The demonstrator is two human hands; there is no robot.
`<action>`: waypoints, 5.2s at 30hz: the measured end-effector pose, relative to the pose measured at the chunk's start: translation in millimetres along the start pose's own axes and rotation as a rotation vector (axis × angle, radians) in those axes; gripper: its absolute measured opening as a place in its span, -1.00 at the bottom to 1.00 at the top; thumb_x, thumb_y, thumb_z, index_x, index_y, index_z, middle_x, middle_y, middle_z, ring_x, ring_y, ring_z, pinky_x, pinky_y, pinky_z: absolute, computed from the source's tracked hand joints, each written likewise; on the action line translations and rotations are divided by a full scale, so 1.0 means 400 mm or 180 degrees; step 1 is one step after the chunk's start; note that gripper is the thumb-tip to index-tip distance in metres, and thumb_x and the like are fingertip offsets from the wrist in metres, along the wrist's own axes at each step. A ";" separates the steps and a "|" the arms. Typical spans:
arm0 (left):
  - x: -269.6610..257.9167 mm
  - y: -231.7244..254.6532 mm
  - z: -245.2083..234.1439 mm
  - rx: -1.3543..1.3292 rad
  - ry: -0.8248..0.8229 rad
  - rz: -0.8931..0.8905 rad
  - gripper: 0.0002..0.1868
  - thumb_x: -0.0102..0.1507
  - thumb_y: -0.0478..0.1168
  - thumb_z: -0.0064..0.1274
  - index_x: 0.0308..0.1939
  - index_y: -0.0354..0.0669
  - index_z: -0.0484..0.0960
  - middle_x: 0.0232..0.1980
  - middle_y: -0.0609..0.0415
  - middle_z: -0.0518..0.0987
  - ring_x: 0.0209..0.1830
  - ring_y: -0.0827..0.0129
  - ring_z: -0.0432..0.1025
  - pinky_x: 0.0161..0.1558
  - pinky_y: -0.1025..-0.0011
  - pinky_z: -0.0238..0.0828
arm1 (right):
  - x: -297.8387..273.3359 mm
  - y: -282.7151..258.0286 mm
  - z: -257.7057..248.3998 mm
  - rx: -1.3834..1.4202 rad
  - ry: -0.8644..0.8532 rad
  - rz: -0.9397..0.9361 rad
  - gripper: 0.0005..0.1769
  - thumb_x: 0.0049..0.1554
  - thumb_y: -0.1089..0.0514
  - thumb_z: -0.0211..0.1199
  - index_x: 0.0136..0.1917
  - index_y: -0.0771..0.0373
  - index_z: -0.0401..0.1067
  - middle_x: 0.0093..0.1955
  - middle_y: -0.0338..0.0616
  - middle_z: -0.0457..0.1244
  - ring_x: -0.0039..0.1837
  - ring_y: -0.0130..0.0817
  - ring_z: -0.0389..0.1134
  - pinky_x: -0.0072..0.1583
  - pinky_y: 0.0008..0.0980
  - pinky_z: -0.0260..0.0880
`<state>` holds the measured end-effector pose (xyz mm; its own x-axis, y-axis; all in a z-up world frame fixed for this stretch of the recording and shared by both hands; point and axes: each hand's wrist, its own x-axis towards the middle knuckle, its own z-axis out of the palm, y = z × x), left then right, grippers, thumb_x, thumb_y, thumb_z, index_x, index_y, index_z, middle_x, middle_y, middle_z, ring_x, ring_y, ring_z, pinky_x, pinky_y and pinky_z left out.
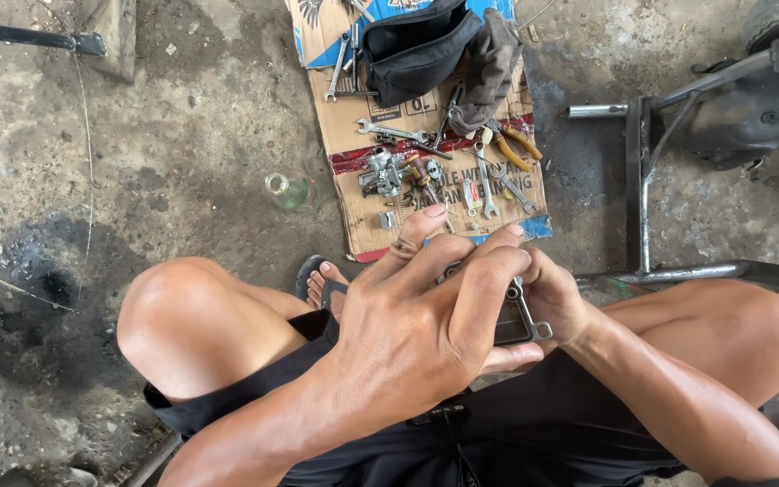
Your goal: The person sits on the ground and assembles a small metallic engine component, inserting a ring and a wire into the housing. They use a wrench to tighten a bolt on the side of the part.
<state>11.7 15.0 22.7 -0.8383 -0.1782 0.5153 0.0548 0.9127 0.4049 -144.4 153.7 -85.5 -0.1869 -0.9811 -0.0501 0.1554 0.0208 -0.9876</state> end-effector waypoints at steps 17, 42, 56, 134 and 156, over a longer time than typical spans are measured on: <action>-0.004 -0.017 -0.018 0.0172 0.0009 -0.0445 -0.14 0.12 0.53 0.11 0.10 -0.15 0.53 -0.15 0.14 0.69 -0.10 0.36 0.61 -0.22 0.30 0.51 | -0.042 -0.018 0.015 -0.0799 0.0051 0.0183 0.21 0.13 -0.83 -0.30 0.36 0.31 0.32 0.05 -0.13 0.31 0.02 -0.38 0.33 -0.07 -0.36 0.43; -0.011 -0.117 0.043 -0.1319 -0.0742 -0.0771 -0.16 -0.03 0.33 0.36 0.16 -0.03 0.49 0.13 0.05 0.68 0.10 0.27 0.63 0.16 0.32 0.49 | 0.006 -0.046 0.034 -0.2396 0.0560 -0.1788 -0.51 0.38 -0.05 -0.30 -0.13 0.39 0.17 -0.29 -0.04 -0.01 -0.36 -0.19 -0.05 -0.30 -0.19 -0.04; 0.001 -0.093 0.073 -0.1213 -0.0365 -0.0291 -0.18 0.04 0.29 0.36 0.13 -0.20 0.50 0.07 -0.05 0.67 0.02 0.18 0.63 0.16 0.26 0.55 | -0.021 -0.052 0.032 -0.2224 0.0643 -0.1521 -0.48 0.40 -0.06 -0.36 -0.16 0.36 0.17 -0.27 -0.03 0.04 -0.28 -0.18 0.05 -0.22 -0.21 0.12; -0.035 -0.082 -0.032 -0.1353 -0.0252 -0.0819 0.12 0.01 0.40 0.22 0.39 -0.35 0.32 0.24 -0.17 0.61 0.16 0.11 0.62 0.10 0.13 0.57 | 0.006 -0.094 0.066 -0.0847 0.0785 -0.0723 -0.25 0.40 -0.56 -0.19 -0.08 0.18 0.22 -0.17 -0.13 0.15 -0.18 -0.39 0.10 -0.12 -0.37 0.14; -0.026 -0.076 -0.010 -0.2249 -0.0148 -0.0536 -0.47 0.26 -0.12 0.31 0.19 -0.25 0.43 0.25 -0.14 0.60 0.30 0.10 0.58 0.27 0.33 0.60 | 0.007 -0.164 0.030 0.1480 0.0172 -0.0406 -0.13 0.10 -0.30 0.42 0.32 0.43 0.25 0.23 0.10 0.21 0.27 0.02 0.33 0.27 -0.01 0.38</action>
<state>21.1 -12.3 8.1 -0.8875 -0.2652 0.3768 0.2471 0.4163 0.8750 -143.6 147.4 -19.1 -0.2808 -0.9586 0.0472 0.5427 -0.1992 -0.8160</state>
